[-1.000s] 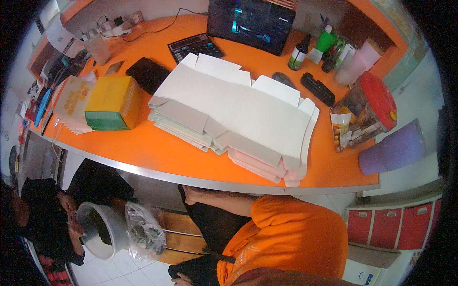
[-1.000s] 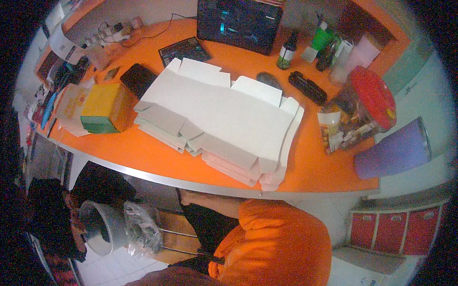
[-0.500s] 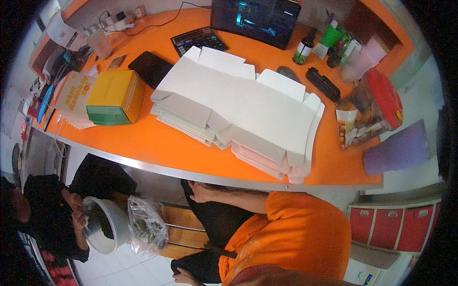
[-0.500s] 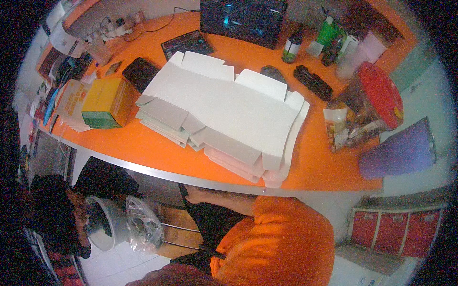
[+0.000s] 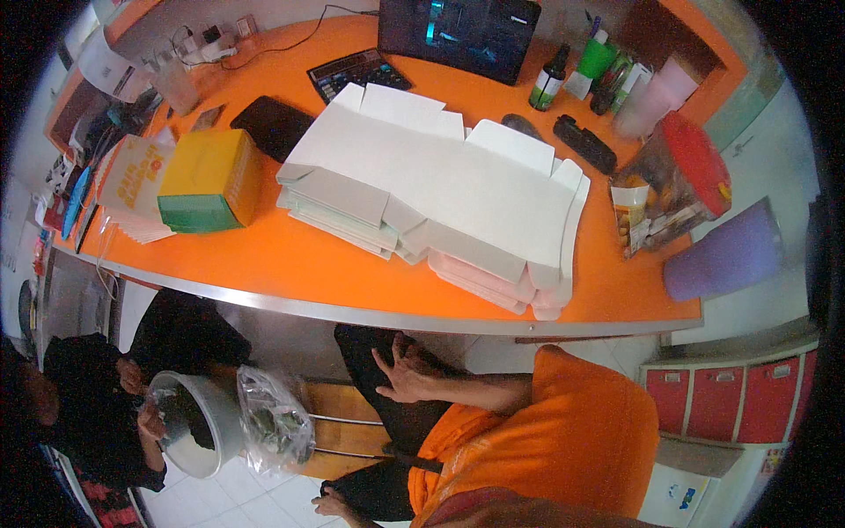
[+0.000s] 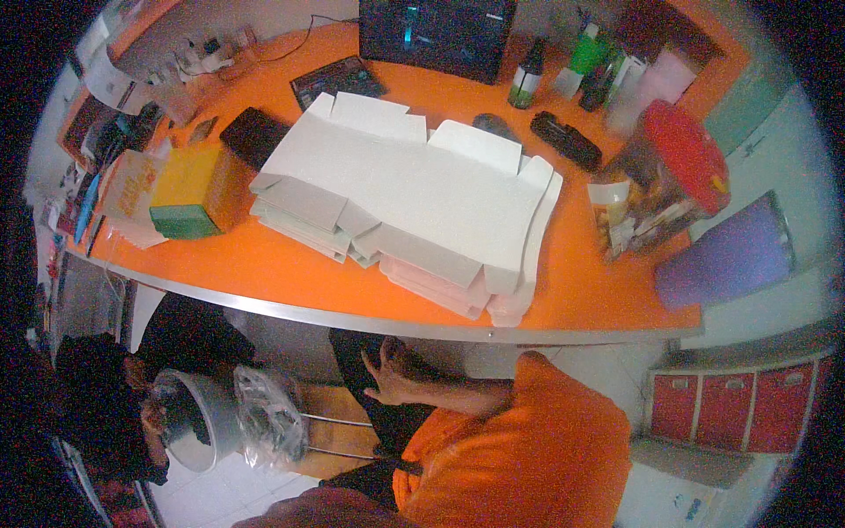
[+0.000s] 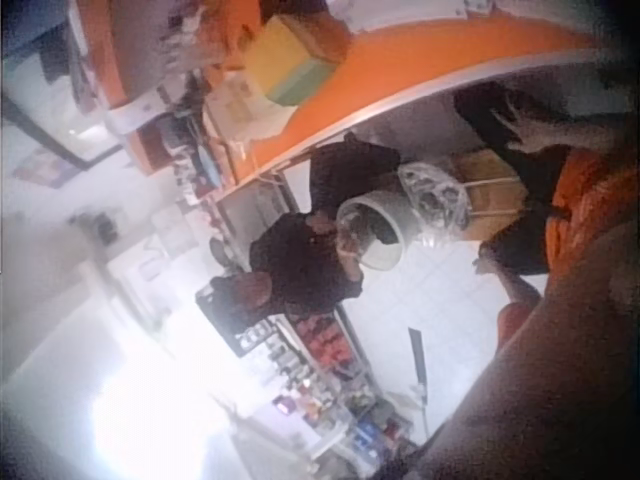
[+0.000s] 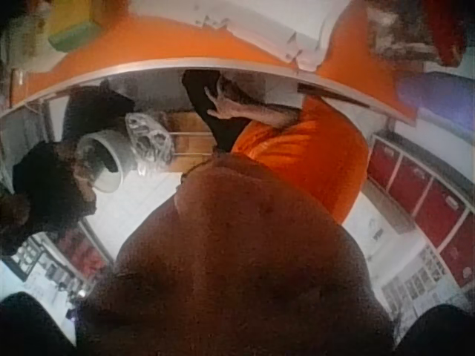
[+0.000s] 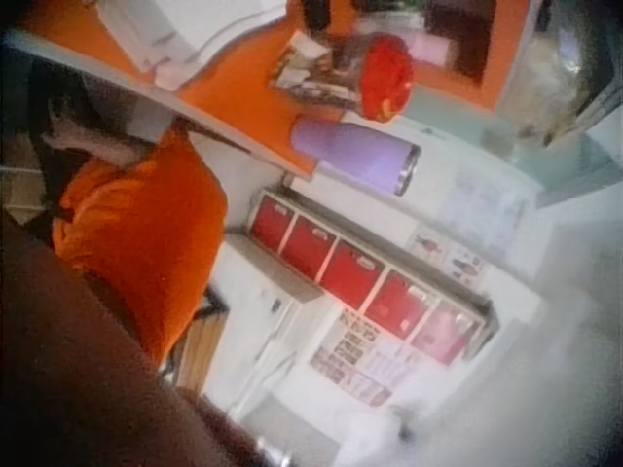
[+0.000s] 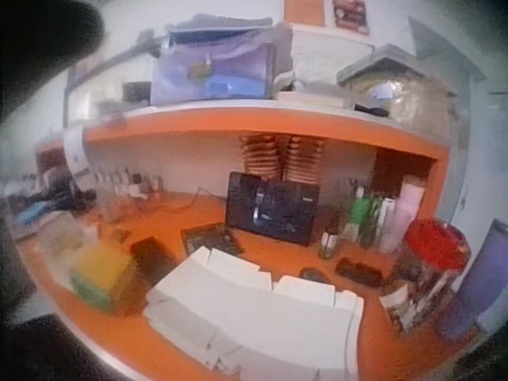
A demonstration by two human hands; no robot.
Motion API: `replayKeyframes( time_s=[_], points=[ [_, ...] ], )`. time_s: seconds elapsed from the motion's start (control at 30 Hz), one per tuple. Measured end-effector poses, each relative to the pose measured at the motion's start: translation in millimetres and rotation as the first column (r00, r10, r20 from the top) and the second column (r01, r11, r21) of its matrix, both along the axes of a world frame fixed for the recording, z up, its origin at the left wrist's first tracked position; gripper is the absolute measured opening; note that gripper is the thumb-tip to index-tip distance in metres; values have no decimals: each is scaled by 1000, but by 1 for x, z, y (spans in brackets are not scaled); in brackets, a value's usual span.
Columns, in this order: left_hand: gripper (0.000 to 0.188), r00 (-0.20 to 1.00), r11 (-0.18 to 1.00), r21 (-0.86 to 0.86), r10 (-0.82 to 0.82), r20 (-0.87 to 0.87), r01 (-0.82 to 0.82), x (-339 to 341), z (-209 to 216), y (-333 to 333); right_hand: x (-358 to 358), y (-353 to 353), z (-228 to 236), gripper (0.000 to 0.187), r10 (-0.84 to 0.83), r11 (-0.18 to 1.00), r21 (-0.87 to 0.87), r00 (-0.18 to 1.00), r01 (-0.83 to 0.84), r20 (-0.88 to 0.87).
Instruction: The person sits on the floor and repeatedly folds flat paper sheets into small rectangular boxes, then inserts small green items into them. They handle the boxes one at a time, folding edges and tucking flaps to close them.
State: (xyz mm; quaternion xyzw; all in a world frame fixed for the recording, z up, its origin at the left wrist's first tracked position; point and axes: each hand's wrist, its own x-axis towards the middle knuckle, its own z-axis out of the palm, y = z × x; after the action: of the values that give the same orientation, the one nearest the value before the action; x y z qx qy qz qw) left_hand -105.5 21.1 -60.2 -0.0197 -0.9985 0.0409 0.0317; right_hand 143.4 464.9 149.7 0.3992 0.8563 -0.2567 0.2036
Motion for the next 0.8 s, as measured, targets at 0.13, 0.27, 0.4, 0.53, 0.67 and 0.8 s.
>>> replayKeyframes(
  time_s=[0.13,0.27,0.4,0.53,0.67,0.8],
  points=[
    [69,998,997,-38,-70,-1,70,14,1,-15,-16,10,-9,93,-55,995,-80,998,52,-34],
    [70,986,986,-5,-167,-18,167,46,15,-7,-29,17,-45,96,-75,997,7,995,76,-69],
    [63,993,994,-44,-98,60,100,73,32,-11,-43,32,-26,100,-77,991,-112,997,74,-19],
    [60,958,926,-262,-288,-22,272,103,50,-10,-59,41,-38,101,-93,975,-204,996,89,-12],
    [64,930,929,-253,-321,-180,272,132,68,17,-63,43,-54,103,-81,996,-35,997,81,8],
    [66,998,999,17,43,40,-44,106,76,48,-72,46,-43,105,-64,998,28,986,60,154]
  ],
)
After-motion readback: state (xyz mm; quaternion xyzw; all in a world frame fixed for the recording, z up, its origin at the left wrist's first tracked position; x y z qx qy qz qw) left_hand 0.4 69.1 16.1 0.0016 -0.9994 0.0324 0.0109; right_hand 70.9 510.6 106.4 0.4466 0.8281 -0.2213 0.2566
